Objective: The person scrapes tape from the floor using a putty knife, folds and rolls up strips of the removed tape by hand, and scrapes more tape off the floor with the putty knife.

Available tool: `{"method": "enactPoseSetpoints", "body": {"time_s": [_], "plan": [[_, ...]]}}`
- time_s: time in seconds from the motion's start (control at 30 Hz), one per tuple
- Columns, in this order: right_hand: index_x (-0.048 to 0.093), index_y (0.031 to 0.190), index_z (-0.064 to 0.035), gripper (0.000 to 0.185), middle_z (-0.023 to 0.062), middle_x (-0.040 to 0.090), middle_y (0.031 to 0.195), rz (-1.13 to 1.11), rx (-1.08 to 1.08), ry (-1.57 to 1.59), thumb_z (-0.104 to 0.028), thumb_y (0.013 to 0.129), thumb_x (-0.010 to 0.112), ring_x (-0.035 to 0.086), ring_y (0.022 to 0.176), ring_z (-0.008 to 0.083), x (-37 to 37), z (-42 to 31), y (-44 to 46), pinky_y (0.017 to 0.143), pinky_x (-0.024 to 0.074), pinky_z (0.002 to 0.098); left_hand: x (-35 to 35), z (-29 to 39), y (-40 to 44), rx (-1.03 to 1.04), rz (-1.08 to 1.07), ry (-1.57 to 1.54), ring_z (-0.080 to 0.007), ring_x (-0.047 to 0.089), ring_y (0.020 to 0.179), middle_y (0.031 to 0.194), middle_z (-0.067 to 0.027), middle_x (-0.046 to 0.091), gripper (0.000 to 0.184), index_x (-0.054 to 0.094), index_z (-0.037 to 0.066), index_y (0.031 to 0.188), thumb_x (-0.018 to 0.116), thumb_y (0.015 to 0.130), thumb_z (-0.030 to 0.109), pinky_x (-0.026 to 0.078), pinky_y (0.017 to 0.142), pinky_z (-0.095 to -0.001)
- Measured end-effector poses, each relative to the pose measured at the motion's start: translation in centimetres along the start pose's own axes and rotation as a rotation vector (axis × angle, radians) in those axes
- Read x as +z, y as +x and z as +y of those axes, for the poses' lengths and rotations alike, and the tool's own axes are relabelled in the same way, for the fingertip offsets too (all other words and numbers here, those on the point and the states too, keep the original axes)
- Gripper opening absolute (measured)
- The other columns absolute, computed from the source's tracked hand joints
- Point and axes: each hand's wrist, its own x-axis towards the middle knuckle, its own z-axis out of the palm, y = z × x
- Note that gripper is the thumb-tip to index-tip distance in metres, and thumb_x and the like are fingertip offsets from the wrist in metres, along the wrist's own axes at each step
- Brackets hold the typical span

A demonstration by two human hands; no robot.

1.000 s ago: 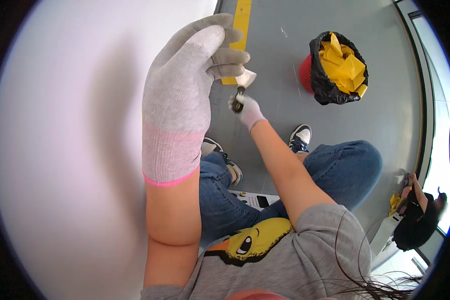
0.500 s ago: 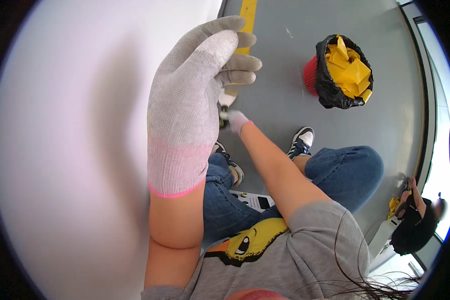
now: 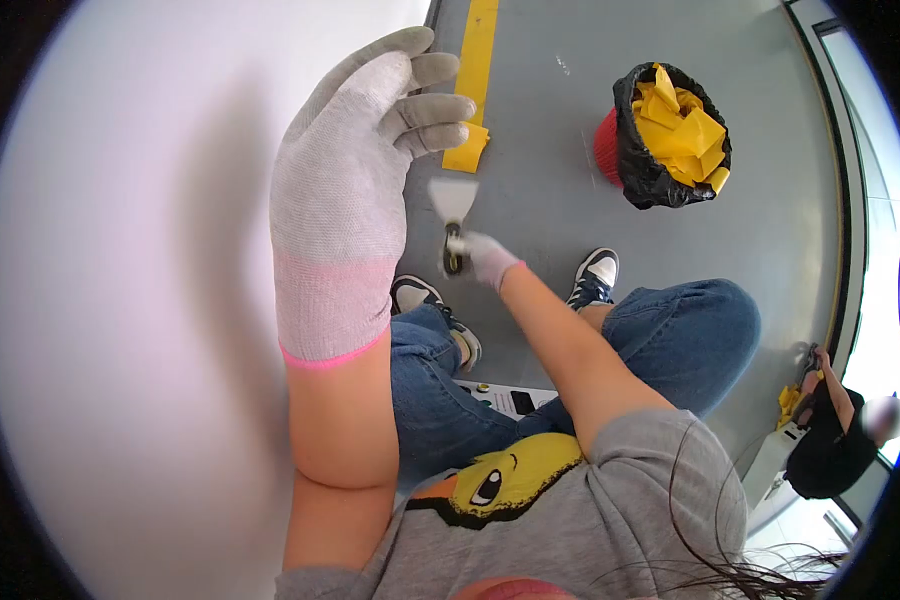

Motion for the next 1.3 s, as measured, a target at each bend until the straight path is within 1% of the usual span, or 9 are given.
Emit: {"method": "enactPoseSetpoints", "body": {"time_s": [0.13, 0.3, 0.4, 0.57, 0.67, 0.83, 1.0, 1.2, 1.3], "plan": [[0.056, 0.100, 0.0015, 0.018, 0.0123, 0.061, 0.088, 0.114, 0.263, -0.016, -0.012, 0.088, 0.060, 0.063, 0.074, 0.0250, 1.0, 5.4, -3.5, 0.064, 0.0549, 0.0436, -0.1, -0.2, -0.2, 0.019, -0.025, -0.005, -0.0270, 0.062, 0.090, 0.111, -0.0203, 0.057, 0.047, 0.046, -0.008, 0.125, 0.049, 0.092, 0.026, 0.051, 0.077, -0.0337], [0.055, 0.097, 0.0029, 0.016, 0.0127, 0.061, 0.081, 0.142, 0.040, -0.220, -0.011, 0.088, 0.059, 0.063, 0.072, 0.0275, 3.6, 3.7, 2.1, 0.062, 0.0545, 0.0417, 0.4, 0.2, -0.1, -0.040, 0.037, 0.058, -0.0268, 0.062, 0.091, 0.111, -0.0202, 0.057, 0.047, 0.046, -0.008, 0.125, 0.049, 0.092, 0.025, 0.050, 0.078, -0.0342], [0.057, 0.092, 0.0029, 0.012, 0.0148, 0.060, 0.080, 0.353, -0.029, -0.018, -0.007, 0.087, 0.060, 0.062, 0.070, 0.0295, 6.9, -1.7, 5.7, 0.057, 0.0549, 0.0481, 1.7, 0.8, -0.2, -0.075, 0.076, 0.048, -0.0263, 0.061, 0.090, 0.111, -0.0199, 0.057, 0.046, 0.045, -0.008, 0.125, 0.048, 0.093, 0.025, 0.050, 0.079, -0.0347], [0.046, 0.101, 0.0026, 0.019, 0.0141, 0.054, 0.088, 0.224, -0.071, 0.711, -0.010, 0.091, 0.056, 0.059, 0.078, 0.0296, 9.3, -8.7, 8.2, 0.063, 0.0557, 0.0476, -0.3, 0.1, 0.3, -0.022, -0.008, 0.032, -0.0254, 0.061, 0.090, 0.111, -0.0193, 0.057, 0.046, 0.045, -0.007, 0.125, 0.048, 0.093, 0.026, 0.050, 0.079, -0.0348], [0.045, 0.108, -0.0008, 0.021, 0.0121, 0.055, 0.090, 0.041, -0.149, 0.743, -0.011, 0.093, 0.054, 0.058, 0.079, 0.0280, 8.6, -8.8, 5.2, 0.068, 0.0542, 0.0467, 0.1, 0.0, 0.2, -0.024, 0.027, 0.034, -0.0252, 0.061, 0.089, 0.110, -0.0190, 0.057, 0.045, 0.046, -0.007, 0.125, 0.048, 0.093, 0.026, 0.050, 0.079, -0.0346], [0.046, 0.113, -0.0037, 0.025, 0.0064, 0.055, 0.087, -0.023, -0.225, -0.079, -0.013, 0.092, 0.055, 0.058, 0.074, 0.0204, -1.1, 0.1, -1.4, 0.066, 0.0526, 0.0383, -0.4, -0.3, 0.3, -0.019, -0.019, -0.016, -0.0254, 0.061, 0.089, 0.110, -0.0190, 0.058, 0.042, 0.048, -0.007, 0.123, 0.048, 0.094, 0.023, 0.051, 0.078, -0.0339], [0.045, 0.122, -0.0142, 0.032, 0.0051, 0.057, 0.086, 0.266, 0.128, -0.058, -0.014, 0.091, 0.056, 0.058, 0.071, 0.0162, -10.2, 4.6, -10.2, 0.059, 0.0511, 0.0331, -1.1, 0.1, -1.0, 0.096, -0.274, -0.277, -0.0260, 0.063, 0.088, 0.109, -0.0195, 0.060, 0.038, 0.053, -0.006, 0.119, 0.050, 0.093, 0.021, 0.052, 0.077, -0.0335], [0.048, 0.110, -0.0115, 0.021, 0.0058, 0.056, 0.080, 0.309, 0.113, 0.035, -0.017, 0.091, 0.056, 0.057, 0.064, 0.0201, -11.0, -0.6, -7.3, 0.051, 0.0487, 0.0361, 0.3, -0.2, -0.1, 0.035, 0.106, -0.068, -0.0221, 0.065, 0.079, 0.098, -0.0165, 0.064, 0.031, 0.058, -0.006, 0.112, 0.053, 0.090, 0.016, 0.053, 0.070, -0.0298], [0.048, 0.094, -0.0064, 0.014, 0.0074, 0.055, 0.070, 0.281, 0.032, -0.459, -0.020, 0.094, 0.051, 0.052, 0.051, 0.0185, -9.1, -6.1, -1.2, 0.044, 0.0436, 0.0345, 0.4, -0.2, -0.1, 0.024, 0.120, -0.103, -0.0202, 0.065, 0.074, 0.093, -0.0149, 0.065, 0.028, 0.059, -0.005, 0.108, 0.054, 0.088, 0.014, 0.053, 0.067, -0.0280]]}}
